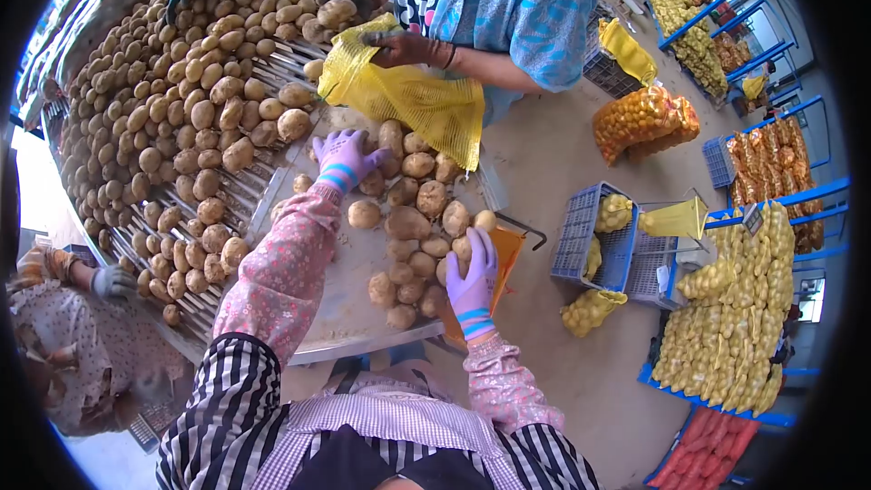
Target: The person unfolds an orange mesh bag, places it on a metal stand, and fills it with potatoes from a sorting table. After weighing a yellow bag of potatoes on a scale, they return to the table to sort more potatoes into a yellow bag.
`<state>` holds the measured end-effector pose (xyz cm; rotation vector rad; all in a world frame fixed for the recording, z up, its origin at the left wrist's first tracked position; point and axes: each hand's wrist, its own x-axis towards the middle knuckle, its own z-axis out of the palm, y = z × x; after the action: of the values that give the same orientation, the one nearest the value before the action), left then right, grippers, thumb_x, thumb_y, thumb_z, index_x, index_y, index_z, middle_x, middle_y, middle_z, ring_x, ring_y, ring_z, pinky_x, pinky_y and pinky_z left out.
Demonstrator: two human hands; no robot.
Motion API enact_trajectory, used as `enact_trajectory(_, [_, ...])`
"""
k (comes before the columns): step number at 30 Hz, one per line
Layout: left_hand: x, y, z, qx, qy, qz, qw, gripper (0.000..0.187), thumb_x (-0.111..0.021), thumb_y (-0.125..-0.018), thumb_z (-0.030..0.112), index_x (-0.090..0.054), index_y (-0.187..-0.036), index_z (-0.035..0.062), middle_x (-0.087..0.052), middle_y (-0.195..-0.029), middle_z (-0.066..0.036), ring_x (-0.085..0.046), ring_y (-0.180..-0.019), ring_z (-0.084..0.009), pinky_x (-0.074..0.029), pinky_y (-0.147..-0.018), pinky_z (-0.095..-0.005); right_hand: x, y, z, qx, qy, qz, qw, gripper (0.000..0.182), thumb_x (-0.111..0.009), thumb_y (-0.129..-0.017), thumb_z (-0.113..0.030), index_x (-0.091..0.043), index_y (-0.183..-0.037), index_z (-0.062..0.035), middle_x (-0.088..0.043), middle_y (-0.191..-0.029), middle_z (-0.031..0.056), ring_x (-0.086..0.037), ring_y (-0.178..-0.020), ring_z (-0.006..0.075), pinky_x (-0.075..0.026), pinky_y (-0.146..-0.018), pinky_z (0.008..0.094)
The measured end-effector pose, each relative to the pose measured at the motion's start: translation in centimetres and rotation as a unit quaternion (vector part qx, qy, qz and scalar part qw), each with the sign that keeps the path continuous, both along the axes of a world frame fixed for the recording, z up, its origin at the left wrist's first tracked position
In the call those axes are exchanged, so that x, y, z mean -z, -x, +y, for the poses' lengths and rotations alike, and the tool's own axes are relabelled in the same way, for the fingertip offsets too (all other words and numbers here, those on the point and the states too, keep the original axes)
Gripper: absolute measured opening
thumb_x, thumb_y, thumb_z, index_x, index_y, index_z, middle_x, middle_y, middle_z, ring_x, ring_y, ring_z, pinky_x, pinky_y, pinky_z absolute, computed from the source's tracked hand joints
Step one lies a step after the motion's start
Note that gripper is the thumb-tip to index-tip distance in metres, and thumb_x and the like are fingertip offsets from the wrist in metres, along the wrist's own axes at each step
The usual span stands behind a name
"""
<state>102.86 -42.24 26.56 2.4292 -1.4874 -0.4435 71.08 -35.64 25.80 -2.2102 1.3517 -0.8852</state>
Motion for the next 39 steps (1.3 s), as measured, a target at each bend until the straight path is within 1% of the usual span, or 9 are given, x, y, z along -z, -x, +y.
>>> enact_trajectory(6, [0.0,3.7,-1.8,-0.025,0.015,-0.006,1.000,0.068,-0.070,-0.080,0.063,-0.067,-0.130,0.0171,-0.061,-0.136,-0.007,-0.050,-0.131,-0.0303,-0.025,-0.113,-0.0585,2.2,-3.8,-10.2,-0.080,0.010,-0.028,0.996,0.048,-0.064,-0.097,-0.023,-0.053,-0.138,0.0001,-0.056,-0.139,0.0247,-0.053,-0.129,0.0411,-0.043,-0.109,0.0462])
enact_trajectory(12, [0.7,7.6,3.2,0.041,0.064,0.049,0.996,0.058,-0.079,-0.073,0.047,-0.068,-0.123,0.0184,-0.060,-0.129,-0.007,-0.049,-0.130,-0.0323,-0.024,-0.115,-0.0597,2.2,-4.9,-12.0,-0.078,-0.061,0.000,0.995,0.056,-0.069,-0.095,-0.040,-0.055,-0.139,-0.0083,-0.058,-0.134,0.0235,-0.054,-0.126,0.0411,-0.044,-0.109,0.0456])
enact_trajectory(18, [-0.1,12.2,7.7,0.110,0.073,0.067,0.989,0.057,-0.076,-0.077,0.041,-0.063,-0.130,0.0241,-0.056,-0.138,-0.008,-0.046,-0.131,-0.0403,-0.040,-0.106,-0.0548,3.1,1.9,-7.8,-0.057,-0.155,-0.037,0.986,0.045,-0.069,-0.094,-0.020,-0.056,-0.134,-0.0047,-0.062,-0.130,0.0180,-0.060,-0.121,0.0333,-0.048,-0.105,0.0409])
enact_trajectory(23, [-0.4,11.3,12.1,0.181,0.240,0.311,0.902,0.051,-0.074,-0.088,0.030,-0.060,-0.135,0.0138,-0.053,-0.143,-0.018,-0.051,-0.129,-0.0410,-0.042,-0.110,-0.0505,4.1,8.5,-2.8,0.003,-0.242,-0.043,0.969,0.039,-0.061,-0.099,-0.012,-0.055,-0.136,-0.0015,-0.062,-0.131,0.0153,-0.061,-0.120,0.0263,-0.048,-0.104,0.0382])
enact_trajectory(25, [-0.9,6.6,13.9,0.099,0.252,0.091,0.958,0.051,-0.077,-0.082,0.020,-0.064,-0.130,0.0119,-0.057,-0.139,-0.019,-0.053,-0.126,-0.0399,-0.042,-0.108,-0.0506,3.8,9.2,-1.2,0.068,-0.211,-0.054,0.974,0.039,-0.059,-0.099,-0.011,-0.055,-0.137,-0.0002,-0.061,-0.132,0.0165,-0.060,-0.121,0.0272,-0.047,-0.106,0.0388])
enact_trajectory(28, [-0.1,-1.5,15.6,-0.075,0.226,-0.122,0.964,0.049,-0.077,-0.082,0.031,-0.063,-0.126,0.0137,-0.055,-0.141,-0.018,-0.049,-0.132,-0.0421,-0.040,-0.109,-0.0537,1.9,7.8,0.8,0.057,-0.125,-0.037,0.990,0.039,-0.059,-0.098,-0.010,-0.055,-0.136,0.0000,-0.060,-0.132,0.0166,-0.059,-0.122,0.0281,-0.046,-0.107,0.0390])
enact_trajectory(30, [2.3,-2.6,16.6,-0.098,0.181,-0.093,0.974,0.053,-0.075,-0.084,0.034,-0.061,-0.131,0.0136,-0.053,-0.145,-0.018,-0.044,-0.137,-0.0425,-0.038,-0.112,-0.0531,2.3,6.7,1.9,0.024,-0.063,-0.010,0.998,0.044,-0.065,-0.094,-0.012,-0.056,-0.136,-0.0008,-0.060,-0.133,0.0188,-0.057,-0.123,0.0344,-0.045,-0.107,0.0433])
enact_trajectory(35, [0.9,4.3,17.0,0.066,0.151,0.108,0.980,0.059,-0.072,-0.087,0.036,-0.055,-0.139,0.0122,-0.055,-0.141,-0.017,-0.045,-0.136,-0.0430,-0.038,-0.115,-0.0499,-0.3,0.3,5.9,-0.098,-0.013,0.049,0.994,0.055,-0.070,-0.089,-0.017,-0.053,-0.139,-0.0011,-0.057,-0.137,0.0190,-0.052,-0.129,0.0379,-0.040,-0.111,0.0481])
enact_trajectory(39, [0.0,6.2,18.6,0.160,0.208,0.356,0.897,0.061,-0.072,-0.088,0.032,-0.054,-0.143,0.0107,-0.053,-0.143,-0.021,-0.047,-0.135,-0.0413,-0.039,-0.115,-0.0488,-0.1,-1.6,8.3,-0.163,0.009,0.093,0.982,0.064,-0.074,-0.087,-0.023,-0.050,-0.143,-0.0037,-0.052,-0.143,0.0181,-0.047,-0.134,0.0393,-0.035,-0.115,0.0512])
